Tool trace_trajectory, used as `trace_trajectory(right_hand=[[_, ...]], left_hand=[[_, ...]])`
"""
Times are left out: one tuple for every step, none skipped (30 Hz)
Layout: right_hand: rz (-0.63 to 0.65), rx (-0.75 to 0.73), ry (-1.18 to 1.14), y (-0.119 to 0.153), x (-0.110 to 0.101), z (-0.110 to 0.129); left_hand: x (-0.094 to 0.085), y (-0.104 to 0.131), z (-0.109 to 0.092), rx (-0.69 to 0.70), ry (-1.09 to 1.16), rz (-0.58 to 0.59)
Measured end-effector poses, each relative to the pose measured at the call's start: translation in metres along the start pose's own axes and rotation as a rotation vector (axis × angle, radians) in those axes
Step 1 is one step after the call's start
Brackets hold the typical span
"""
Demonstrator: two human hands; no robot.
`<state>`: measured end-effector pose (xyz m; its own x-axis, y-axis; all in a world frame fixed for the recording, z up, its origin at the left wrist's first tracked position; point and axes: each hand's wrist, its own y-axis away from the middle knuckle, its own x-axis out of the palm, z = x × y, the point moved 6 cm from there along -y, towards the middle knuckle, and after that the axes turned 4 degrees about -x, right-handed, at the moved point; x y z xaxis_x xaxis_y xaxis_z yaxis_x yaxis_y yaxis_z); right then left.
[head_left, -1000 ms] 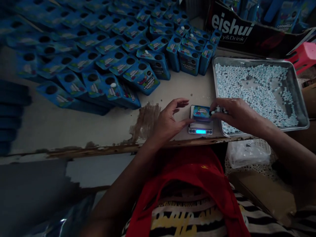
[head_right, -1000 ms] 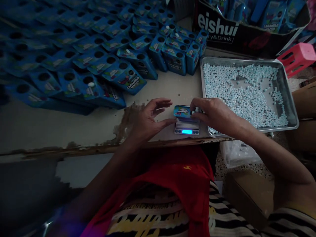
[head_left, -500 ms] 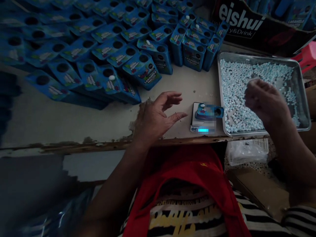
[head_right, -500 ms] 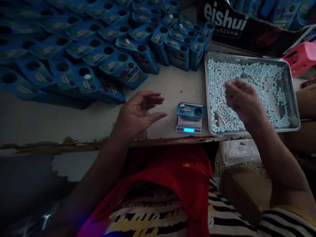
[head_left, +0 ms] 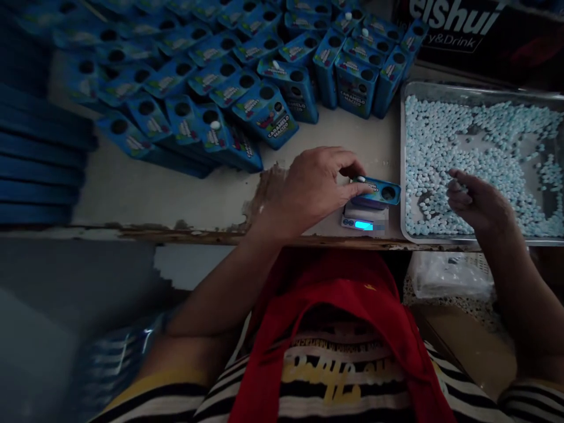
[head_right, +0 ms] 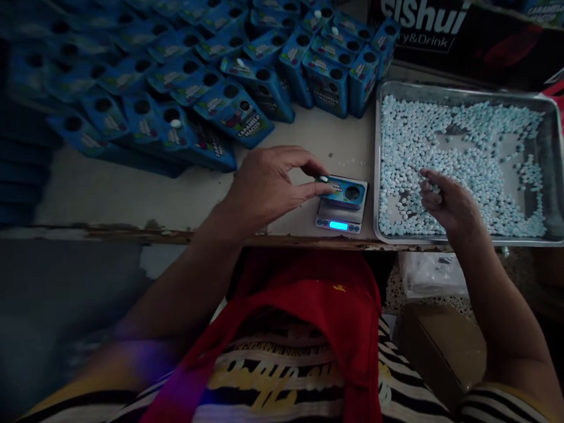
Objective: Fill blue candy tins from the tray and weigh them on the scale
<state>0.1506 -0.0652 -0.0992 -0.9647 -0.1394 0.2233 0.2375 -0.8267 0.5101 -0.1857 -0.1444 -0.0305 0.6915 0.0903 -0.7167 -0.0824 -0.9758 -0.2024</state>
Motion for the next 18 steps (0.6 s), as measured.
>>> trace_trajectory(right_hand=[[0.012, -0.002, 0.022, 0.0, 0.002, -0.002], [0.022, -0.011, 0.035, 0.0, 0.004, -0.004], [0.028, -0.027, 0.037, 0.001, 0.005, -0.005], [0.033, -0.044, 0.03, 0.002, 0.007, -0.007], [0.037, -0.058, 0.018, 0.003, 0.007, -0.008], [0.041, -0.067, 0.003, 0.005, 0.008, -0.01], [0.043, -0.071, -0.008, 0.008, 0.008, -0.011], [0.043, -0.076, -0.01, 0.01, 0.008, -0.012], [0.038, -0.088, -0.003, 0.012, 0.008, -0.011], [0.03, -0.108, 0.012, 0.015, 0.008, -0.01], [0.023, -0.134, 0.034, 0.018, 0.009, -0.009], [0.018, -0.16, 0.061, 0.02, 0.011, -0.006], [0.019, -0.183, 0.089, 0.023, 0.015, -0.004], [0.027, -0.202, 0.114, 0.025, 0.02, -0.001], [0.041, -0.218, 0.137, 0.027, 0.026, 0.002], [0.061, -0.236, 0.16, 0.03, 0.035, 0.005], [0.086, -0.259, 0.183, 0.032, 0.044, 0.009], [0.115, -0.286, 0.211, 0.035, 0.054, 0.014]], left_hand=[[0.002, 0.0, 0.0, -0.025, -0.004, 0.001], [0.002, 0.0, 0.0, -0.039, 0.003, -0.005], [0.003, 0.001, 0.0, -0.043, 0.018, -0.018], [0.002, 0.002, 0.001, -0.038, 0.037, -0.035], [0.001, 0.004, 0.001, -0.026, 0.06, -0.058], [0.0, 0.005, 0.0, -0.013, 0.08, -0.082], [-0.001, 0.006, 0.0, -0.002, 0.091, -0.106], [-0.003, 0.007, -0.002, 0.007, 0.091, -0.13], [-0.004, 0.007, -0.004, 0.017, 0.082, -0.15], [-0.004, 0.006, -0.008, 0.029, 0.069, -0.163], [-0.004, 0.006, -0.013, 0.046, 0.056, -0.168], [-0.003, 0.005, -0.019, 0.066, 0.046, -0.162], [-0.001, 0.004, -0.026, 0.09, 0.04, -0.15], [0.003, 0.003, -0.032, 0.112, 0.036, -0.127], [0.007, 0.002, -0.038, 0.13, 0.03, -0.097], [0.012, 0.001, -0.043, 0.14, 0.024, -0.066], [0.015, 0.001, -0.046, 0.142, 0.016, -0.045], [0.017, 0.001, -0.046, 0.134, 0.008, -0.037]])
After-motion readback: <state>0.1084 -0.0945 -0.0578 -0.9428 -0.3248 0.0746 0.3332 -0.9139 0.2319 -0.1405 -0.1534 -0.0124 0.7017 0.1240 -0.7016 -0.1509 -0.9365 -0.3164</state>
